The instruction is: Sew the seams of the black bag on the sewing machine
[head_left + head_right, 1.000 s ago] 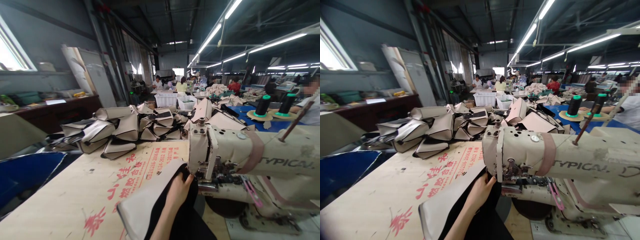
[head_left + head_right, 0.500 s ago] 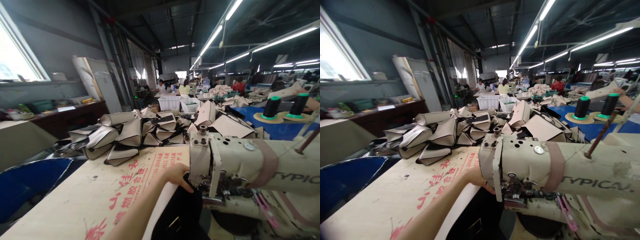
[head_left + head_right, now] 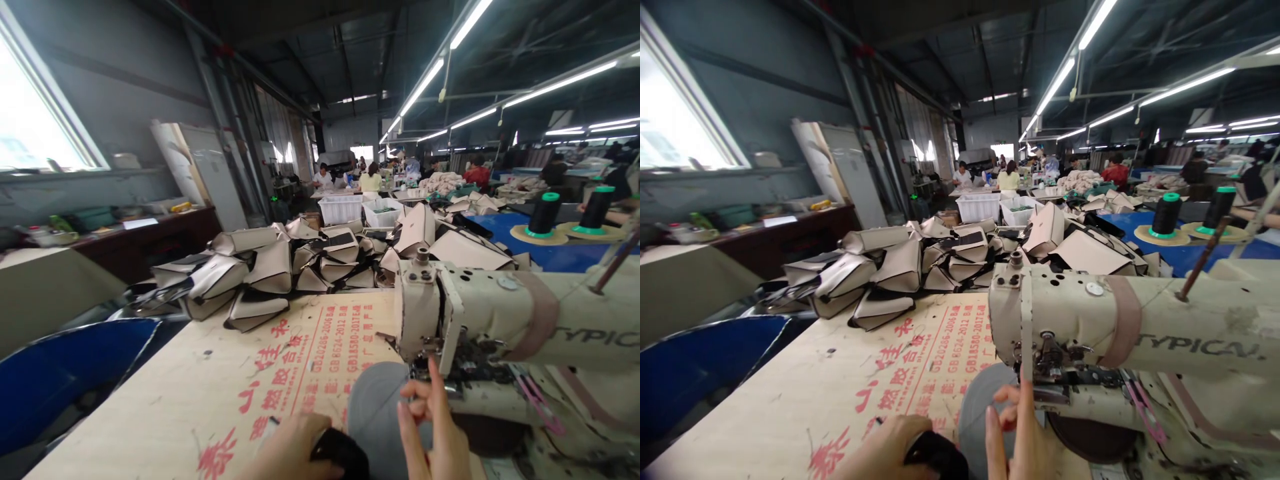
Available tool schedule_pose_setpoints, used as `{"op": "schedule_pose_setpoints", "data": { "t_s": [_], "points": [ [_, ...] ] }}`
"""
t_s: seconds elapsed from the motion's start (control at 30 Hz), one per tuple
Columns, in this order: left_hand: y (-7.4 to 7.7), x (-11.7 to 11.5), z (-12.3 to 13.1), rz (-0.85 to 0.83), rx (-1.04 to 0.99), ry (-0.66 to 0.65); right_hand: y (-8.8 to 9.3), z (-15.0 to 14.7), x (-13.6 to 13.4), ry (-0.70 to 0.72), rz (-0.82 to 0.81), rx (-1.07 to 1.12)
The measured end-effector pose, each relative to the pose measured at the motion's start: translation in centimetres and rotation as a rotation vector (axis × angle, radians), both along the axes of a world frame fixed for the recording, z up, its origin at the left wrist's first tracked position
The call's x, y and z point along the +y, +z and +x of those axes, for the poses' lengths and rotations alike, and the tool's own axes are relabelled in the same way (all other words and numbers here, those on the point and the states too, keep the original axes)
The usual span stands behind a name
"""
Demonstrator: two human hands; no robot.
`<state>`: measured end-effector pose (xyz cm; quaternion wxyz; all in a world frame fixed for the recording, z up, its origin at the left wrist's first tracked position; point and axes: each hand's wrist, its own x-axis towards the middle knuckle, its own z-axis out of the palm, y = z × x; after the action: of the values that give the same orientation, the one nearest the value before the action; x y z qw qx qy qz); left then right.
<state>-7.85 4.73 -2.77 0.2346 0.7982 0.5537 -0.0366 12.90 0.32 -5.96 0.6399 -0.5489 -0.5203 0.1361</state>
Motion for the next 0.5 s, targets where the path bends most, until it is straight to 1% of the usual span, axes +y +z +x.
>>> {"op": "schedule_pose_setpoints", "data": {
  "t_s": [0.07, 0.13, 0.17, 0.23, 0.27, 0.33, 0.37, 0.43, 0.47, 0.5],
  "points": [
    [0.1, 0.0, 0.7, 0.004, 0.037, 0.013, 1.4, -0.5, 0.9, -0.015, 0.059, 0.054],
    [0.1, 0.6, 1.4, 0.019, 0.031, -0.007, 1.9, -0.1, 1.4, -0.096, 0.107, 0.032],
    [0.0, 1.0, 1.8, 0.028, 0.014, -0.029, 1.9, 0.3, 1.5, -0.146, 0.144, -0.054],
    [-0.1, 2.0, 2.8, 0.039, -0.016, -0.081, 1.5, 1.5, 1.4, -0.201, 0.258, -0.366],
    [-0.2, 2.4, 3.3, 0.045, -0.017, -0.108, 1.2, 2.4, 1.2, -0.183, 0.323, -0.54],
    [-0.4, 3.1, 4.0, 0.041, 0.007, -0.154, 1.0, 4.4, 0.5, -0.08, 0.417, -0.807],
    [-0.4, 3.2, 4.0, 0.034, 0.02, -0.171, 1.0, 5.4, -0.1, -0.061, 0.43, -0.863],
    [-0.1, 2.6, 2.8, 0.004, 0.024, -0.183, 0.9, 6.9, -1.1, -0.104, 0.402, -0.857],
    [0.1, 1.9, 1.8, -0.012, 0.021, -0.174, 0.7, 7.1, -1.5, -0.13, 0.39, -0.845],
    [0.5, 1.1, 0.7, -0.021, 0.019, -0.158, 0.4, 6.8, -1.8, -0.121, 0.395, -0.854]
  ]
}}
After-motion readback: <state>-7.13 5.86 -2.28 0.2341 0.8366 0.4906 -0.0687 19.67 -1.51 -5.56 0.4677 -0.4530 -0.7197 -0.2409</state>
